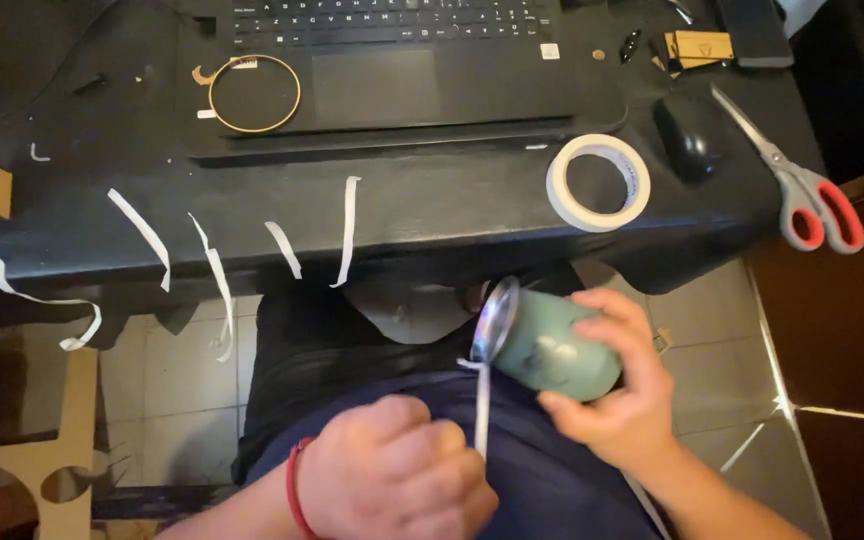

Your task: The person applies strips of white tape to the rim of a small metal cup. They handle multiple cups, placing some on the table and others on a roll of tape, while repeatedly picking up and applying tape strips to the cup's edge.

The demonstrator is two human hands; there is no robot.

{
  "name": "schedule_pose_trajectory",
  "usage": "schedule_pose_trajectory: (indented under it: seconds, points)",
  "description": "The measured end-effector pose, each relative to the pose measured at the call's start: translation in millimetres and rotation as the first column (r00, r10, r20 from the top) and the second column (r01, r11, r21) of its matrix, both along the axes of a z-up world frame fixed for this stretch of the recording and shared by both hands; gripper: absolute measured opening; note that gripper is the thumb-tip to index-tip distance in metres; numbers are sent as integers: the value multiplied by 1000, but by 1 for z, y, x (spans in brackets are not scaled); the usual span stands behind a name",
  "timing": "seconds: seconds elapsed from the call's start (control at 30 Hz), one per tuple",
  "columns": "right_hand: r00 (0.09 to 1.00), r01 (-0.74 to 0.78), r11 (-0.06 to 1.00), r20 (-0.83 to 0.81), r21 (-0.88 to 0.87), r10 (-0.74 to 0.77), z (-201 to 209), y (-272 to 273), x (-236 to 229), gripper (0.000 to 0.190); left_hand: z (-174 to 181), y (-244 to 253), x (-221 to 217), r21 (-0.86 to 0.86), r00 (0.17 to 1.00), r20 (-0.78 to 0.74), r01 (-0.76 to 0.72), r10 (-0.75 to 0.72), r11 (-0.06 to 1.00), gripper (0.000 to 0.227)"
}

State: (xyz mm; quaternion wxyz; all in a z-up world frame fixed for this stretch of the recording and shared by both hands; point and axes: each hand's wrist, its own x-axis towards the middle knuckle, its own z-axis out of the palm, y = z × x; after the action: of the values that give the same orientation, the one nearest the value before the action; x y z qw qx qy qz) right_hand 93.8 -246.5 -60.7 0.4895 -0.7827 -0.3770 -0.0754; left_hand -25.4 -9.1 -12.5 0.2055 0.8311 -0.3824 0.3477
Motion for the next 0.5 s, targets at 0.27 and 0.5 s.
schedule_pose_trajectory:
  seconds: [0.27,0.5]
  points:
    - [778,240,876,-623,418,84,-7,1,6,62,-5,0,9,-107,940,-229,235,-254,966,14]
    - [347,327,622,-703,711,621,20,-6,19,54,-46,8,3,-312,731,-681,-333,35,890,29]
